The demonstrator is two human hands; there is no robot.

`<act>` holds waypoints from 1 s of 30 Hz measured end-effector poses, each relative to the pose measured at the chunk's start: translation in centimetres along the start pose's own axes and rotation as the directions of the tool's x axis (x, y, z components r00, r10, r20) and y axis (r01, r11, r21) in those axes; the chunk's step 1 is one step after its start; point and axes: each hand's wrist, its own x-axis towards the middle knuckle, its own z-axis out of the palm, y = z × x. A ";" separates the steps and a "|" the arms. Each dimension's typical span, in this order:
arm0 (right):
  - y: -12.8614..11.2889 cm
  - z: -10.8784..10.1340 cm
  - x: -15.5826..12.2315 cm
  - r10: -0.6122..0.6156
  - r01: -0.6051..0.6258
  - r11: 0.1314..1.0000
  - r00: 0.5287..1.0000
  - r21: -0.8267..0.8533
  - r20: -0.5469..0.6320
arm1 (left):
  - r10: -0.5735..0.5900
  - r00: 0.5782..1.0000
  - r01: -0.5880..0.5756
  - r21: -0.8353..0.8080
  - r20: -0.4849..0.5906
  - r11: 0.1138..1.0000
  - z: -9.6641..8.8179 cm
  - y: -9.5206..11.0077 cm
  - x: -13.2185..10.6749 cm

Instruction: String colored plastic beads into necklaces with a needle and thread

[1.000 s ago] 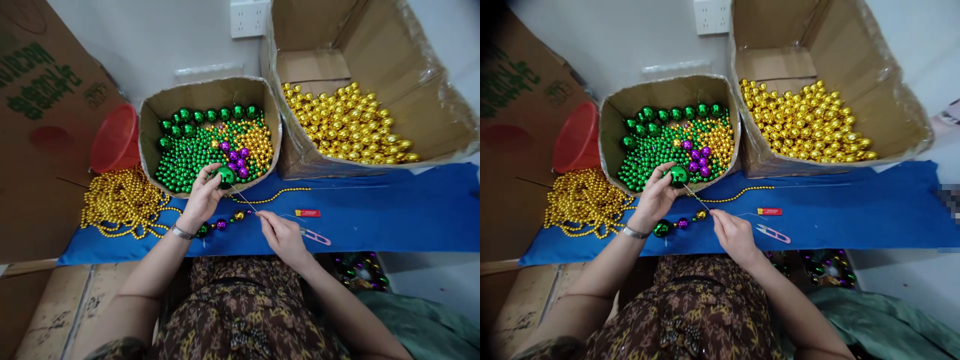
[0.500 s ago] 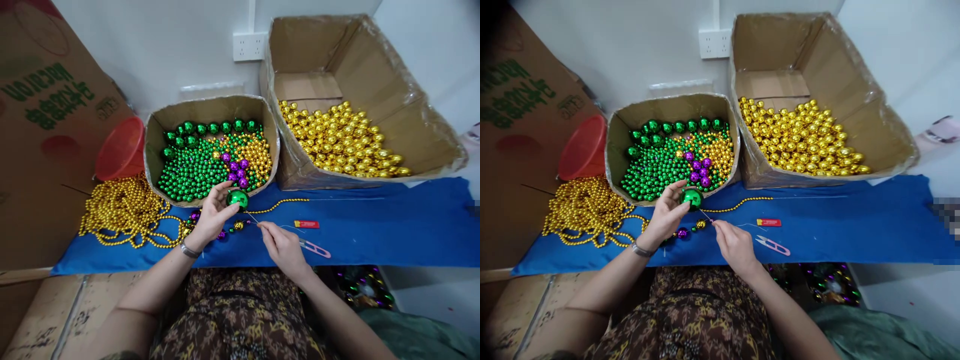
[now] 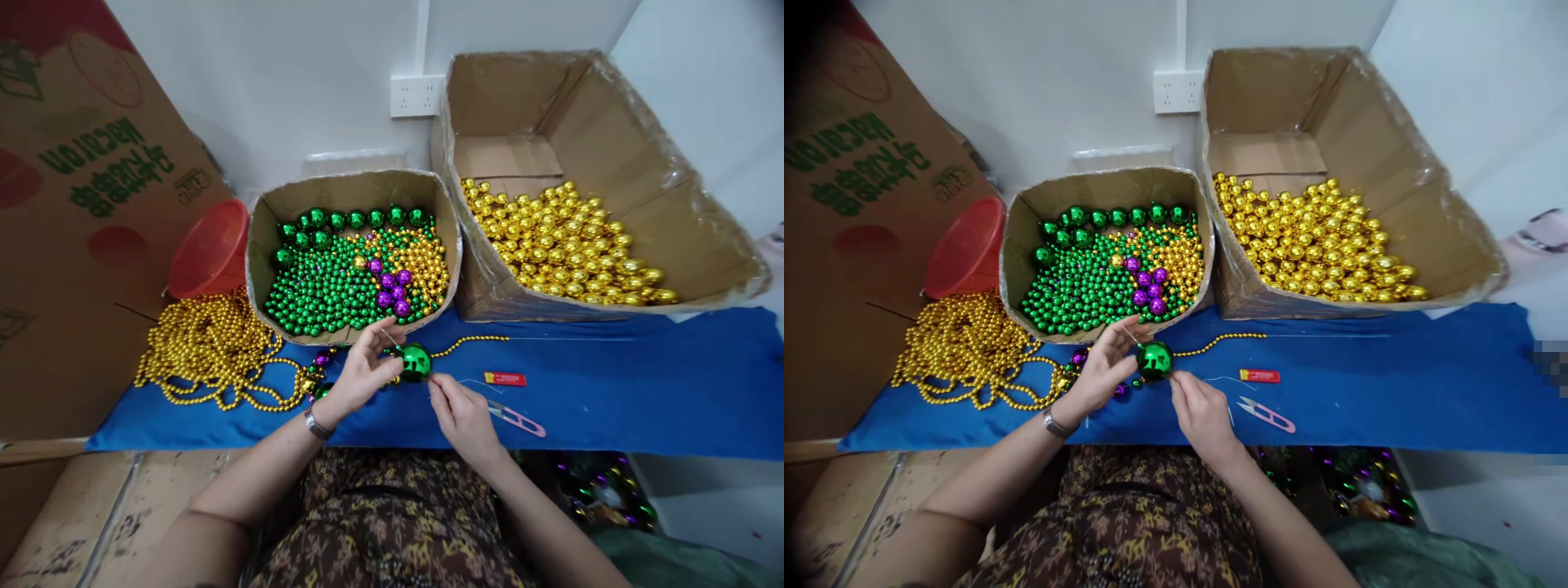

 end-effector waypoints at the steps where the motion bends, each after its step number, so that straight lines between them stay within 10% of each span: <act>1: 0.1 -0.2 0.0 0.009 -0.009 1.000 1.000 -0.006 -0.008 | 0.013 1.000 -0.013 0.028 -0.002 1.000 -0.5 0.2 0.6; 5: 0.6 -1.0 -0.3 0.049 -0.050 0.999 0.997 -0.010 -0.060 | 0.149 0.987 -0.113 0.422 -0.053 0.900 -1.7 1.1 5.2; 10: 0.8 -1.6 -0.5 0.074 -0.074 0.997 0.993 0.006 -0.094 | 0.039 0.949 -0.312 0.920 0.311 0.237 0.8 0.2 12.2; 13: 0.9 -1.8 -0.5 0.070 -0.070 0.998 0.993 0.004 -0.095 | -0.080 0.939 -0.329 0.941 0.335 0.076 2.9 -1.2 14.7; 20: 1.7 -2.4 -0.9 0.095 -0.097 0.995 0.986 -0.003 -0.134 | -0.055 0.960 -0.263 0.949 0.276 0.174 3.0 -0.7 14.8; 22: 1.9 -2.6 -1.0 0.097 -0.098 0.995 0.984 0.000 -0.147 | -0.022 0.975 -0.195 0.895 0.222 0.402 2.1 0.5 13.3; 25: 2.1 -2.7 -1.0 0.091 -0.091 0.996 0.983 0.010 -0.158 | -0.083 0.993 0.046 0.384 0.083 0.922 0.9 1.8 10.2; 30: 1.8 -2.3 -0.6 0.057 -0.054 0.998 0.991 0.027 -0.120 | -0.296 0.953 0.301 -0.240 0.058 0.923 0.2 2.0 5.9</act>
